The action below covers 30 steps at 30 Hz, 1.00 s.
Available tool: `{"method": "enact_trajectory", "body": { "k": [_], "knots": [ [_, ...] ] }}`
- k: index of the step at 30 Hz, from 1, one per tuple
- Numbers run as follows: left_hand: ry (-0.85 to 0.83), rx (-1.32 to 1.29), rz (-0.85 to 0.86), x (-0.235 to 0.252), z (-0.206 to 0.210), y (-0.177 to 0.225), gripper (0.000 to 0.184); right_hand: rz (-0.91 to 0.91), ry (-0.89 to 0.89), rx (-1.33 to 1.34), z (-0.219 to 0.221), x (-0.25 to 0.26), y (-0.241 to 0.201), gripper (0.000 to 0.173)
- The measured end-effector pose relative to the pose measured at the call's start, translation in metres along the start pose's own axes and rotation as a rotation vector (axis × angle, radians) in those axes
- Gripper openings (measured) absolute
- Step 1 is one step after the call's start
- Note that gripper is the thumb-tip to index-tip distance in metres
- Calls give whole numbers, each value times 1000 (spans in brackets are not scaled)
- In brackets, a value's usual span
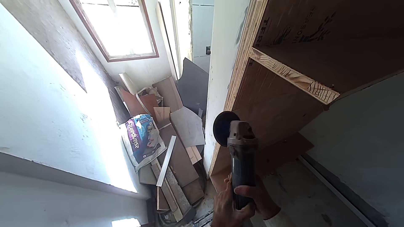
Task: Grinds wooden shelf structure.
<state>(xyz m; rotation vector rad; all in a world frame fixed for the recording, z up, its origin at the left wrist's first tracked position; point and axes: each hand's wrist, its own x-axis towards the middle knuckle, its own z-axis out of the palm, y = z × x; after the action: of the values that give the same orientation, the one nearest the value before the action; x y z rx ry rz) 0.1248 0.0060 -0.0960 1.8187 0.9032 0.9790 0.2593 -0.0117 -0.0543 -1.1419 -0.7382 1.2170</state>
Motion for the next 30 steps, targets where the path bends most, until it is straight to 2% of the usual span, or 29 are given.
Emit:
{"method": "enact_trajectory", "body": {
  "k": [2,4,6,7,9,10,12,14,15,20,24,30],
  "knots": [
    [-51,-111,-9,7,-18,-12,53,-28,126,-475,2,5,-14,58],
    [-76,-391,-267,29,-31,4,61,-65,201,-881,11,13,-36,70],
    [-48,-649,-551,56,-29,36,58,-33,261,-1088,25,15,-46,72],
    [-16,-702,-628,69,-23,47,60,-5,285,-1156,33,16,-48,71],
    [46,-784,-685,89,-14,59,50,25,332,-1262,43,19,-56,61],
    [54,-822,-680,94,-13,60,44,29,340,-1289,44,20,-60,61],
    [56,-921,-662,97,-11,57,38,52,255,-1265,35,17,-68,76],
    [39,-1021,-643,99,-10,50,38,91,154,-1192,19,14,-71,94],
    [28,-1056,-643,101,-9,47,39,90,163,-1174,17,13,-71,97],
    [69,-1138,-682,120,0,50,38,-3,309,-1199,24,21,-70,89],
    [50,-1141,-675,139,1,50,36,66,324,-1196,28,36,-83,82],
    [-5,-1139,-678,154,6,46,37,96,361,-1184,26,47,-87,81]
  ]
}}
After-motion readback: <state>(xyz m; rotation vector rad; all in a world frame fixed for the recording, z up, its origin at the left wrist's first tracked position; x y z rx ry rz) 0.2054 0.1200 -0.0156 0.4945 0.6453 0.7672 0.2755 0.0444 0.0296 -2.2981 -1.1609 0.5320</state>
